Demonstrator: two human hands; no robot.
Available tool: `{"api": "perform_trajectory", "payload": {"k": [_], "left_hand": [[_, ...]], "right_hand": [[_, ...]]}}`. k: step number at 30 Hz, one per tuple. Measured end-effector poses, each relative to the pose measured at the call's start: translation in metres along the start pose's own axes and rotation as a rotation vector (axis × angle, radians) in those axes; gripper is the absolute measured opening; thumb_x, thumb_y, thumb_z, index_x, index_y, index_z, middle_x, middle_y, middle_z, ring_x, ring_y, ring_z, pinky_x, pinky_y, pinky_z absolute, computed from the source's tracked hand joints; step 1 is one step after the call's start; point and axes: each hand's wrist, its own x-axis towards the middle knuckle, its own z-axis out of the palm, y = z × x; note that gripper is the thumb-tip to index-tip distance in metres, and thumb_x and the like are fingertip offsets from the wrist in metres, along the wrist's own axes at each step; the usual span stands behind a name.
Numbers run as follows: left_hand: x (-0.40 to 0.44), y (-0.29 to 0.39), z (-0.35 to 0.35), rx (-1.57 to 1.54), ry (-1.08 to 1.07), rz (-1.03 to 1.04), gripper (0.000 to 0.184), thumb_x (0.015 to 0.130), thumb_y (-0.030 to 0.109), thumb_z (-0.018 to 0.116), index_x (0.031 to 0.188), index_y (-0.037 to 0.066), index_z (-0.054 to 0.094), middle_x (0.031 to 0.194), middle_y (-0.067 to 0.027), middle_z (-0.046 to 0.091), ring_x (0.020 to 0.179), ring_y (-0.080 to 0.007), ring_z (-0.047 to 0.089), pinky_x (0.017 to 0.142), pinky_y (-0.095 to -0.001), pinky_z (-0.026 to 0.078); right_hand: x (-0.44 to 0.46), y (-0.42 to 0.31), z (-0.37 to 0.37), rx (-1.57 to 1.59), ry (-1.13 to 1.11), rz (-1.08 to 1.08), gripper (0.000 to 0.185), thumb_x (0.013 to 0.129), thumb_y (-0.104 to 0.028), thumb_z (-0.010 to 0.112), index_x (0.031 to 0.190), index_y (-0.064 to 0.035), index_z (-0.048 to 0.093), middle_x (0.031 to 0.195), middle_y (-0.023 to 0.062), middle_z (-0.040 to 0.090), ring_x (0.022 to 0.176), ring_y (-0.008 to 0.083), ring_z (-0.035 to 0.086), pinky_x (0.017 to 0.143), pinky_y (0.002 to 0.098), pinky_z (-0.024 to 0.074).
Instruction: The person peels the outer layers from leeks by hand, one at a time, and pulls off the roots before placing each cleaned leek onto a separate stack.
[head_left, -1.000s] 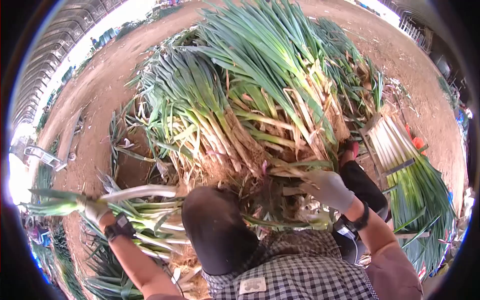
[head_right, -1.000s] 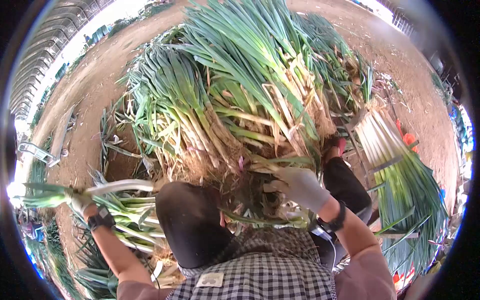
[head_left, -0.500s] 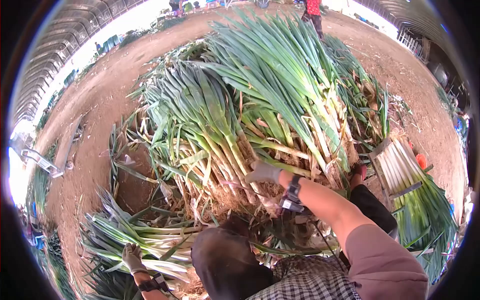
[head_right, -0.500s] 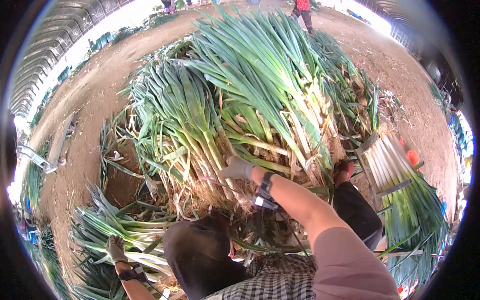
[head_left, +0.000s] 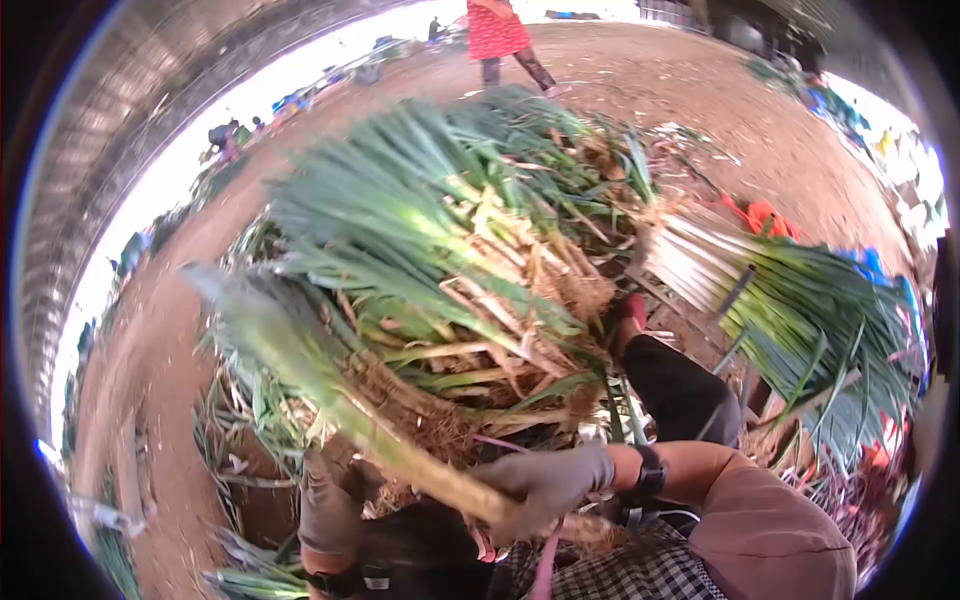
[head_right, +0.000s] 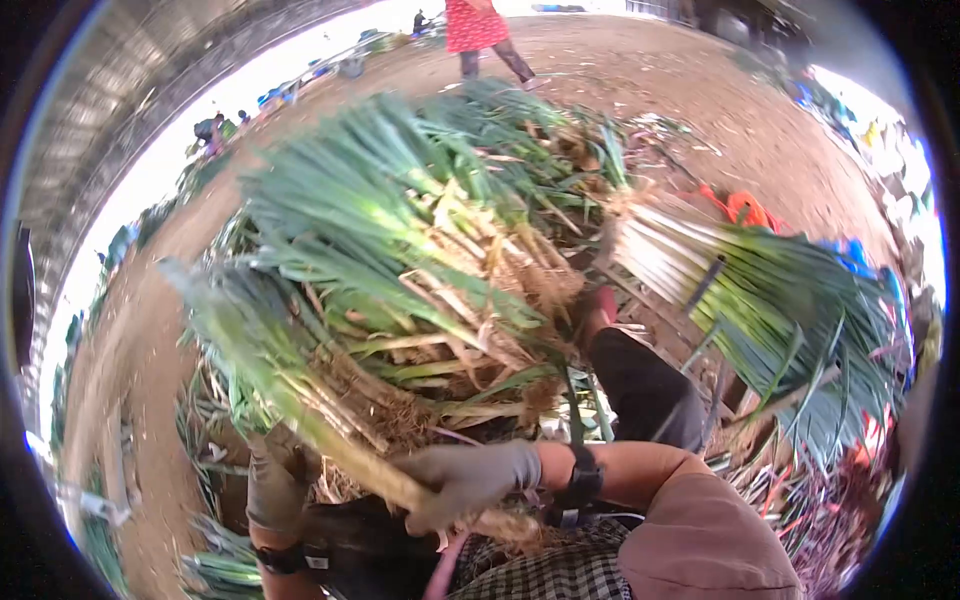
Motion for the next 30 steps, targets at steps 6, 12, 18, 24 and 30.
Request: {"api": "perform_trajectory", "payload": {"k": [6,12,18,24,30], "left_hand": [[0.016,-0.012,0.064,-0.017,0.205,0.423,0.043,0.098,0.04,0.052,0.12,0.004,0.056,0.101,-0.003,0.061,0.082,-0.0107,0.054,0.07,-0.0207,0.044],[0.029,-0.004,0.131,-0.089,0.318,0.378,0.02,0.092,0.024,0.065,0.093,0.006,0.058,0.076,0.0023,0.052,0.065,-0.0072,0.043,0.056,-0.0217,0.037],[0.068,-0.023,0.143,-0.147,0.294,0.355,0.017,0.086,0.015,0.072,0.092,0.008,0.057,0.068,0.0023,0.052,0.051,-0.0081,0.042,0.045,-0.0235,0.031],[0.034,-0.045,0.166,0.242,0.167,0.12,0.018,0.091,0.016,0.061,0.079,0.003,0.063,0.055,0.0005,0.053,0.046,-0.0101,0.048,0.043,-0.0266,0.036],[-0.042,-0.125,0.134,0.495,-0.335,-0.517,0.016,0.078,0.0,0.06,0.088,0.009,0.07,0.082,-0.0053,0.065,0.064,-0.013,0.061,0.052,-0.0252,0.044]], "right_hand": [[-0.035,0.069,0.017,-0.073,0.441,-0.135,0.035,0.092,-0.022,0.063,0.118,-0.0002,0.054,0.092,0.0013,0.06,0.078,0.0107,0.056,0.064,0.0278,0.0487],[-0.049,0.079,0.016,-0.336,0.784,-0.095,0.047,0.091,-0.05,0.057,0.107,-0.0065,0.057,0.065,0.0219,0.056,0.063,0.0376,0.06,0.057,0.0408,0.0468],[-0.062,0.066,0.005,-0.971,1.216,0.069,0.038,0.087,-0.046,0.062,0.087,-0.009,0.052,0.067,0.0118,0.059,0.059,0.0331,0.062,0.052,0.0441,0.047],[-0.072,0.07,-0.001,-0.848,1.305,0.089,0.039,0.085,-0.046,0.066,0.09,-0.0084,0.055,0.068,0.0136,0.062,0.061,0.0339,0.063,0.053,0.0433,0.0474],[-0.078,0.07,-0.014,-0.397,1.172,0.019,0.045,0.092,-0.042,0.059,0.105,0.0007,0.062,0.072,0.0216,0.063,0.068,0.0333,0.066,0.064,0.0383,0.0512]]}}
